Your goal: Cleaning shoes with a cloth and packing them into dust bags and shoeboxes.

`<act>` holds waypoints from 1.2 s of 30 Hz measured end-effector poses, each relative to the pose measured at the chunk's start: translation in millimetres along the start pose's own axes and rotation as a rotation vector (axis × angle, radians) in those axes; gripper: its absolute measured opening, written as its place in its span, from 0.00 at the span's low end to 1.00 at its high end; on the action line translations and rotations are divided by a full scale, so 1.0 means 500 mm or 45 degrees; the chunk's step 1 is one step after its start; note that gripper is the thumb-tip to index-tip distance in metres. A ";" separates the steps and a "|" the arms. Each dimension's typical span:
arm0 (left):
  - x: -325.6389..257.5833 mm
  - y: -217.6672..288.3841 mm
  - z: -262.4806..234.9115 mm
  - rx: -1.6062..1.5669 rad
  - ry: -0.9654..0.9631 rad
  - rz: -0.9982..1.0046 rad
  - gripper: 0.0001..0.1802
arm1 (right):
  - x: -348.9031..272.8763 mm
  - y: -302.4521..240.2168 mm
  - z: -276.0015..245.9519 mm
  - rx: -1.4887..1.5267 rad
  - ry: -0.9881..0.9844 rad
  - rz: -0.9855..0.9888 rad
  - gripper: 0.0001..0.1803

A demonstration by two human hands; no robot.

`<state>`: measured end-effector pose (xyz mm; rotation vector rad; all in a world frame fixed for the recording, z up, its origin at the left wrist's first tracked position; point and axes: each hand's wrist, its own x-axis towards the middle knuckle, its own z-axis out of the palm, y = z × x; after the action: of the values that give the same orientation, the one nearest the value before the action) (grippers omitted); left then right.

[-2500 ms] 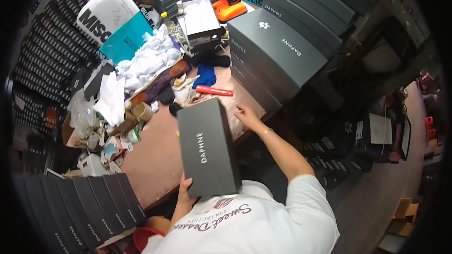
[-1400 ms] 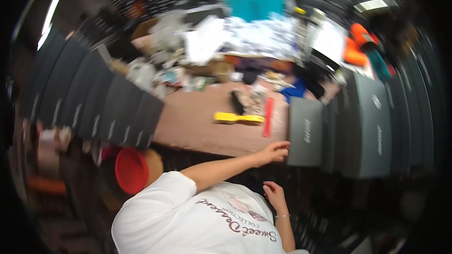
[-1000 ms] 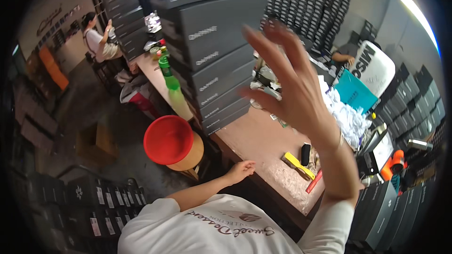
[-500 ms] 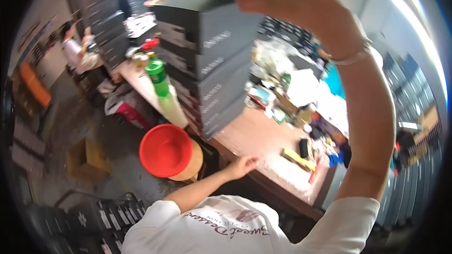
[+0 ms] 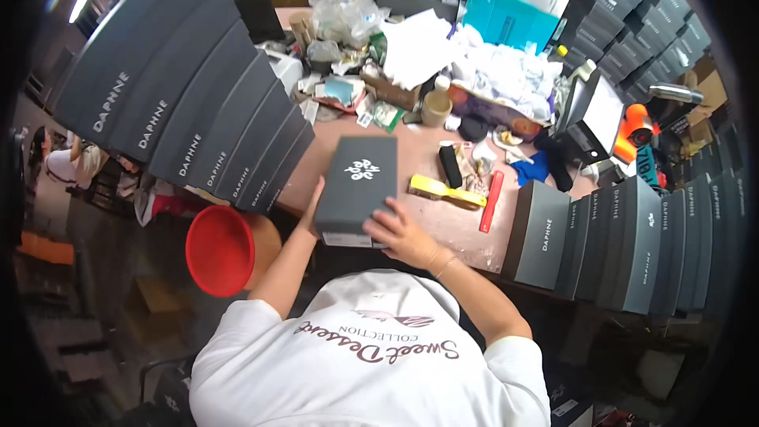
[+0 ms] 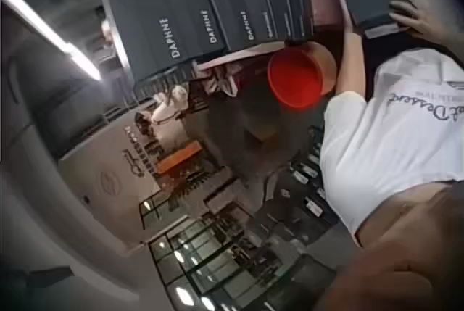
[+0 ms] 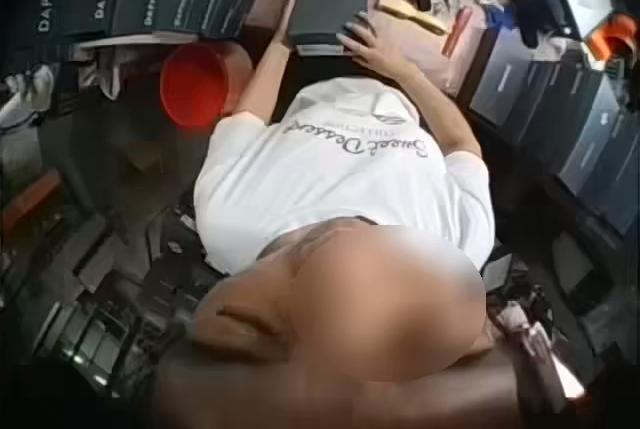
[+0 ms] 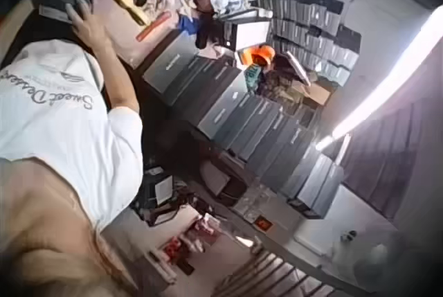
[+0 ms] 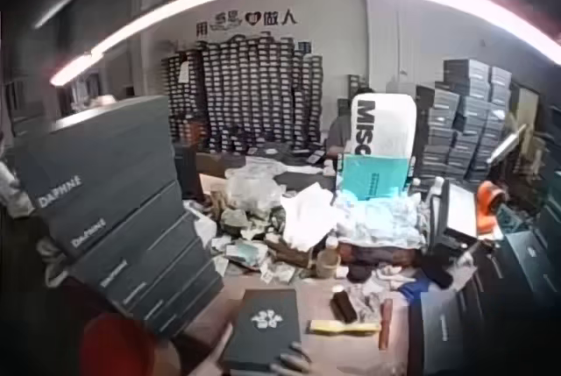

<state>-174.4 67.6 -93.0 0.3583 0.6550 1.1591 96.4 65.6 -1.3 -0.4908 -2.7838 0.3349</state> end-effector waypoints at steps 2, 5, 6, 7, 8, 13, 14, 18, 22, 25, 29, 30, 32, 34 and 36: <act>-0.020 -0.063 -0.021 0.168 0.554 0.015 0.38 | -0.032 -0.014 0.087 0.667 0.049 0.476 0.48; -0.022 -0.099 -0.042 0.463 0.827 0.047 0.32 | -0.054 0.043 0.149 0.907 0.311 1.022 0.51; -0.001 -0.109 -0.043 0.509 0.838 0.017 0.29 | -0.058 0.084 0.179 1.120 0.153 1.299 0.47; 0.026 -0.114 -0.018 0.631 0.894 0.118 0.25 | -0.049 0.118 0.172 1.214 -0.024 1.367 0.43; 0.046 -0.127 0.010 0.619 1.023 0.141 0.24 | -0.043 0.145 0.162 1.306 -0.203 1.433 0.39; 0.093 -0.037 0.055 -0.101 0.498 -0.168 0.24 | -0.068 0.214 0.057 1.965 -0.176 1.545 0.32; 0.103 -0.015 0.053 0.133 0.487 -0.172 0.26 | -0.069 0.210 0.042 2.109 -0.105 1.504 0.31; 0.089 0.065 0.033 1.830 0.558 0.567 0.38 | -0.016 0.148 0.020 1.982 0.678 1.470 0.20; 0.062 0.201 0.049 1.023 0.239 0.239 0.48 | 0.175 0.003 0.029 1.509 -0.020 0.941 0.26; 0.069 0.227 -0.028 2.021 0.381 0.296 0.46 | 0.193 0.018 0.033 0.461 0.244 0.950 0.43; 0.080 0.208 -0.054 2.364 0.334 0.478 0.46 | 0.113 0.105 0.046 0.168 0.376 1.374 0.29; 0.080 0.200 -0.008 2.240 0.171 0.527 0.46 | 0.094 0.109 0.058 0.213 0.209 1.409 0.22; 0.081 0.170 0.075 1.868 -0.133 0.382 0.46 | 0.098 0.114 0.086 0.511 0.467 1.308 0.01; 0.078 0.105 0.109 0.690 0.148 -0.145 0.37 | 0.179 0.073 0.051 0.885 0.502 0.950 0.05; 0.106 0.059 0.065 0.527 0.182 -0.227 0.23 | 0.223 0.065 0.043 1.021 0.253 0.570 0.10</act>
<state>-161.8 129.9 -66.3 0.5571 1.0361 0.8801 -1.3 132.1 -3.0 -0.8510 -2.0720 1.3319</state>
